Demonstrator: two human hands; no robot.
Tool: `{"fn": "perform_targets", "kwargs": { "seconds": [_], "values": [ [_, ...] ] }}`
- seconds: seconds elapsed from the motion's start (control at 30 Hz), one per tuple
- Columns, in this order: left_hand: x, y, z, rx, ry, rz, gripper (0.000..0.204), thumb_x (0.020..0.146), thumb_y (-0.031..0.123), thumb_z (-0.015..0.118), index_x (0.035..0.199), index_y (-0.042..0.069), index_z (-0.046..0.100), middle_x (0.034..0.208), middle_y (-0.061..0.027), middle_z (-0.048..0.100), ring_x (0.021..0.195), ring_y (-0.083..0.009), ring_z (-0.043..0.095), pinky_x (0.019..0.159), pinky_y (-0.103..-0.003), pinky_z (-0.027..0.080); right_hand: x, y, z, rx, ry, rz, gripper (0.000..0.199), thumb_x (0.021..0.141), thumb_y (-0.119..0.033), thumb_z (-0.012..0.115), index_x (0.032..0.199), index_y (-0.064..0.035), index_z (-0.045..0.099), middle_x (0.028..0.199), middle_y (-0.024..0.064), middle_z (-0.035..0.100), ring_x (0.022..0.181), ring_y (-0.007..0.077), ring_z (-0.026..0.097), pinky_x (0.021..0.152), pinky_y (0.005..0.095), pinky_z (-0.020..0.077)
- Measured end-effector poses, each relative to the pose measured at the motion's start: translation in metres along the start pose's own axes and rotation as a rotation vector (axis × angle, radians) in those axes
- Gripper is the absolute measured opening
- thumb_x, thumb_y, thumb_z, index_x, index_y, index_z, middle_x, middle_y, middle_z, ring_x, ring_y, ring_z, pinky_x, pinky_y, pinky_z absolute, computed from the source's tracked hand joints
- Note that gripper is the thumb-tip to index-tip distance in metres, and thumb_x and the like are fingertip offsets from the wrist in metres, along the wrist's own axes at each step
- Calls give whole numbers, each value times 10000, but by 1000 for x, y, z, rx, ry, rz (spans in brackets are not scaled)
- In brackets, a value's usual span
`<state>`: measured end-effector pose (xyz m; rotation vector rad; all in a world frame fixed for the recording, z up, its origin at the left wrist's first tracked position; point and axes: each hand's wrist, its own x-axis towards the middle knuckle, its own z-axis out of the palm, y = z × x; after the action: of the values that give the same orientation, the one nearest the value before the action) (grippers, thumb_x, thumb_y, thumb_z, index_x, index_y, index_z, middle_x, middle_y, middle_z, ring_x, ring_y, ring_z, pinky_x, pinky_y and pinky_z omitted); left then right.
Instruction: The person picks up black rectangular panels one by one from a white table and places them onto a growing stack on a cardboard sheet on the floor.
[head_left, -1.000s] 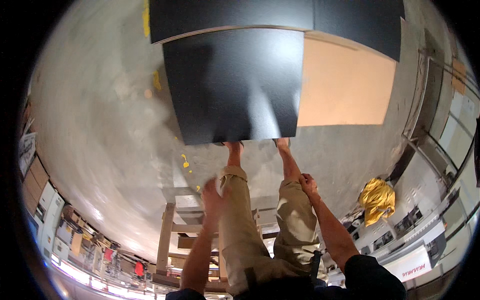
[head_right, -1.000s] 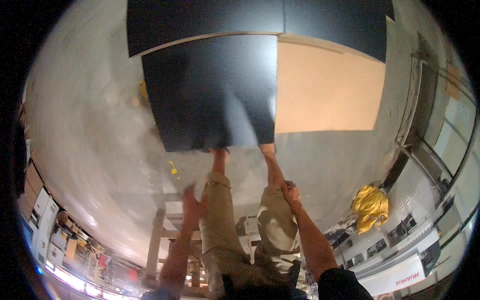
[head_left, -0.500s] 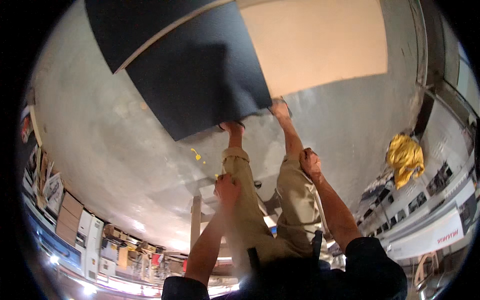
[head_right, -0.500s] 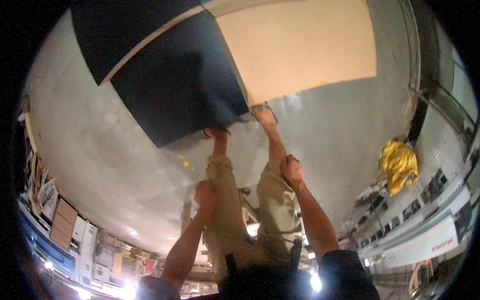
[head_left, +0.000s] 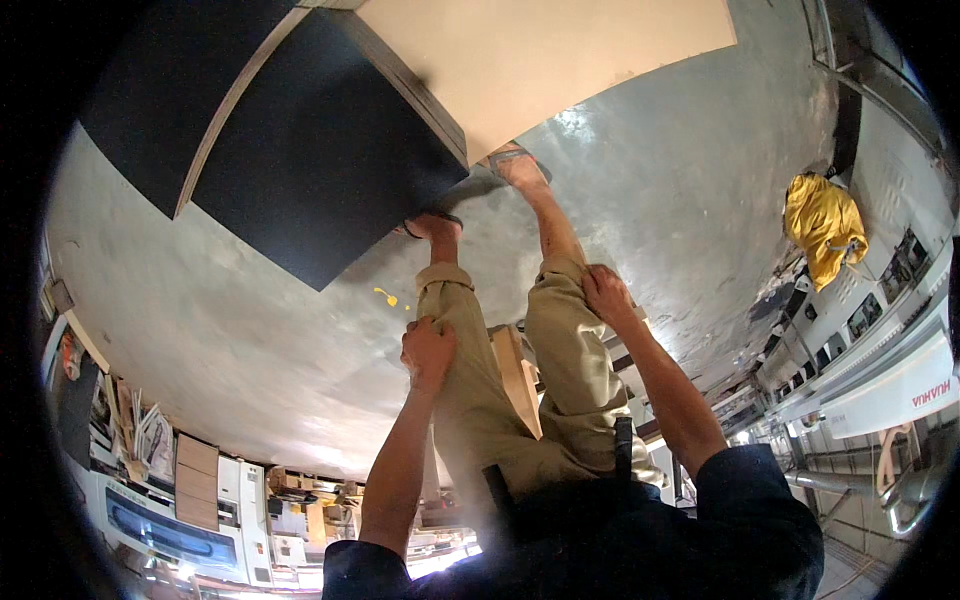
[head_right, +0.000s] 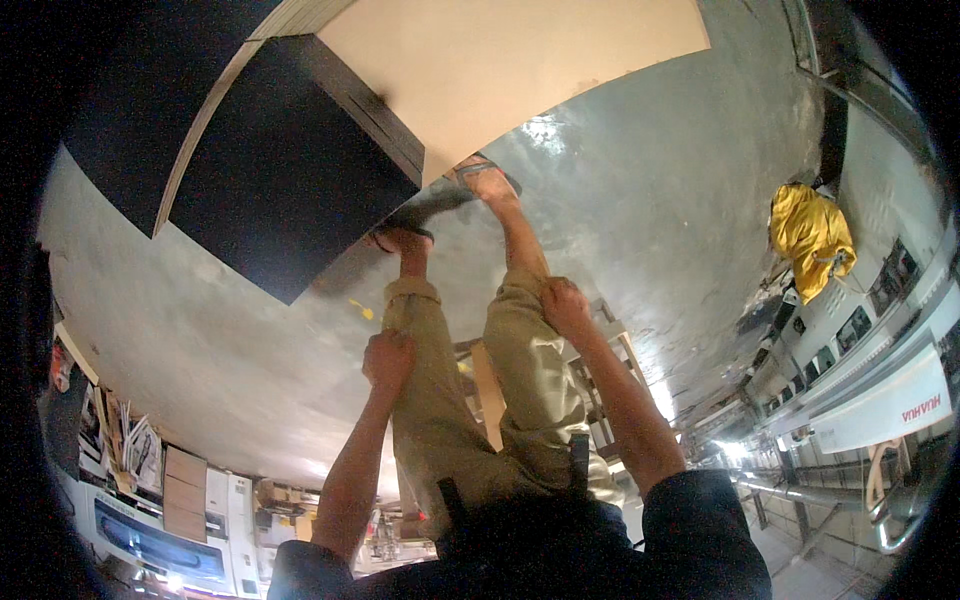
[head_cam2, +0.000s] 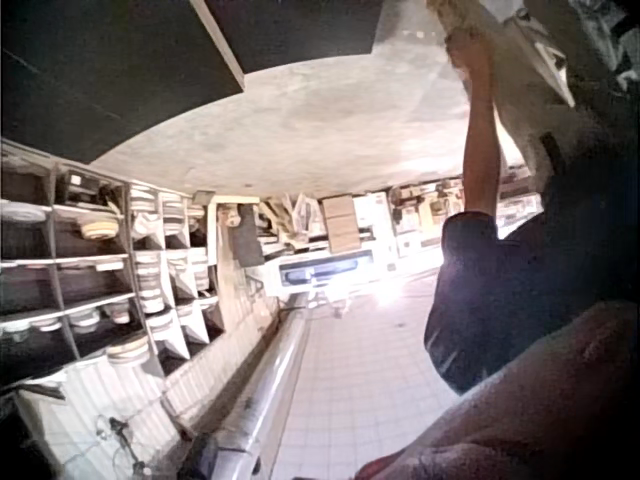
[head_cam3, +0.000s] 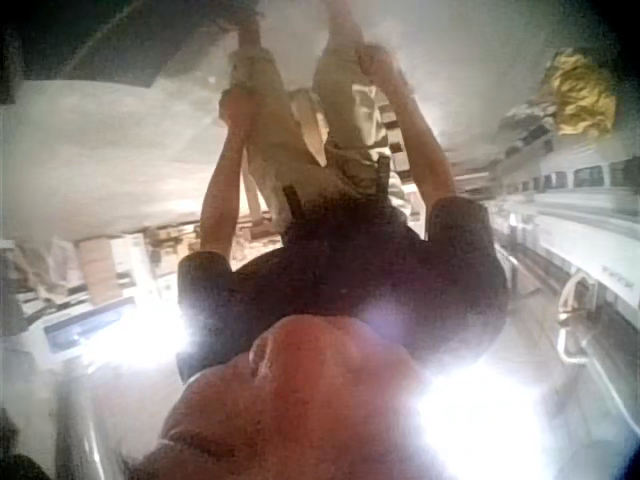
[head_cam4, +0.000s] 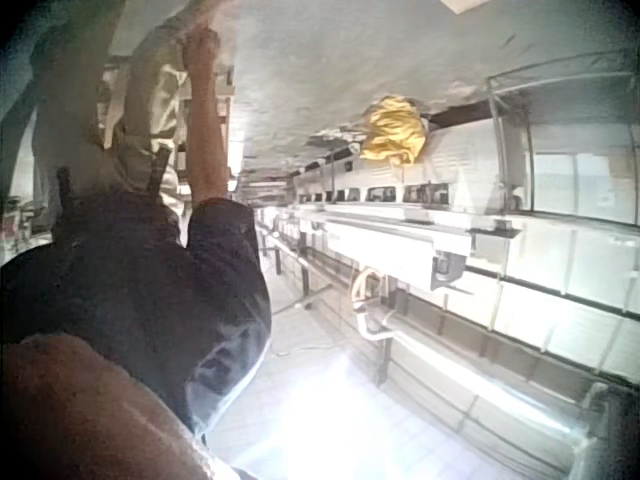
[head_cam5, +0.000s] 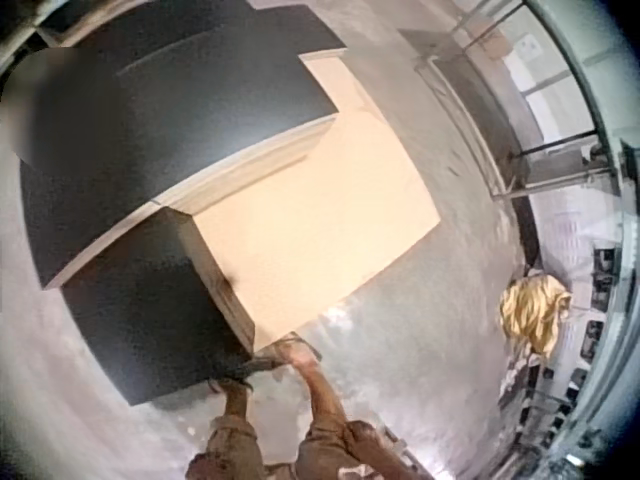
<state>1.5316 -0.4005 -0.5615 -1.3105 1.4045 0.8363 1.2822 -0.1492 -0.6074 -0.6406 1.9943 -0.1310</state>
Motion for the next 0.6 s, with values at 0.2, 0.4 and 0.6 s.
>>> {"fn": "perform_targets", "kwargs": {
  "seconds": [0.2,0.4,0.6],
  "values": [
    [13,9,-4,15,73,62,413,814,370,590,1099,78,654,1121,-159,614,1028,-350,594,845,-490,496,62,-11,-1,119,-57,48,400,949,-307,475,1129,40,559,1132,256,594,1075,437,542,949,472,442],
    [6,7,-12,43,71,32,403,805,366,587,1103,105,661,1108,-152,622,1016,-353,601,844,-490,495,34,-43,-16,42,-120,107,439,948,-338,482,1147,47,549,1136,278,584,1081,444,533,942,484,437],
    [12,6,-12,11,42,26,411,807,374,586,1119,116,660,1107,-160,618,1035,-346,594,853,-492,493,25,-27,-8,53,-17,-9,468,949,-361,485,1144,62,536,1151,291,564,1094,454,521,934,493,430]
  ]
}}
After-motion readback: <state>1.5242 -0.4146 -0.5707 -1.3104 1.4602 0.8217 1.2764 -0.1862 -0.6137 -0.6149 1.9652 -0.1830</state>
